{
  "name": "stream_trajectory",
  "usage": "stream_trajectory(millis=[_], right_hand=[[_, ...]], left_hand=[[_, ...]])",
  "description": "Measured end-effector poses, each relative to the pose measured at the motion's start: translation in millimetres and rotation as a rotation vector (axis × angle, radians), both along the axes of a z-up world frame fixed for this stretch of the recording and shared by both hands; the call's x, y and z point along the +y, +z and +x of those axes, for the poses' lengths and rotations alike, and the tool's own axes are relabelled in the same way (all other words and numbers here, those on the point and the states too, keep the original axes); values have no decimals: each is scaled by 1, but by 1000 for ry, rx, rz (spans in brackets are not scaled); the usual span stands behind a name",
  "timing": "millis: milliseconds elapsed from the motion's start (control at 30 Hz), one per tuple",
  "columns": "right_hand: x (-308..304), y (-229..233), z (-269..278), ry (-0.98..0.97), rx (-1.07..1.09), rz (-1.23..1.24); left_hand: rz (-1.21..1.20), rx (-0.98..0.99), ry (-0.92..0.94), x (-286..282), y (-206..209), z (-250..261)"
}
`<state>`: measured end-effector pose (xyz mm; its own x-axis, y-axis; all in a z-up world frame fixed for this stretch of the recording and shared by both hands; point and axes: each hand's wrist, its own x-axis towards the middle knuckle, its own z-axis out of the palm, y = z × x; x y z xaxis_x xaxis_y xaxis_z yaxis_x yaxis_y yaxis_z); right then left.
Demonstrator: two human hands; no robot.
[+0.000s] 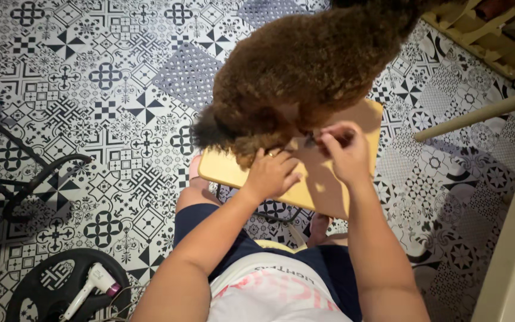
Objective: The person brushes and combs a brown dog's fur while it stands on a grooming table. The person uses a slicker brush and a metal comb to groom the dog's back, sides, and legs.
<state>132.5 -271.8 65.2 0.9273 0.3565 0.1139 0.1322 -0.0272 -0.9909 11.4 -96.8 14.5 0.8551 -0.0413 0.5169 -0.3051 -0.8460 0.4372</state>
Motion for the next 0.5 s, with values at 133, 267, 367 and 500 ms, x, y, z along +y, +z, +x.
stream_trajectory(millis=[133, 267, 367, 500], right_hand=[[21, 19, 20, -18, -217, -106], [-6, 77, 11, 13, -383, 283], [-28, 89, -10, -79, -502, 443], [-11, 68, 4, -109, -255, 74]], left_hand=[[-63, 128, -24, 3, -9, -1], [-30, 86, -9, 3, -11, 1], [-56, 112, -26, 2, -13, 1], [-43, 100, -17, 2, -10, 1]])
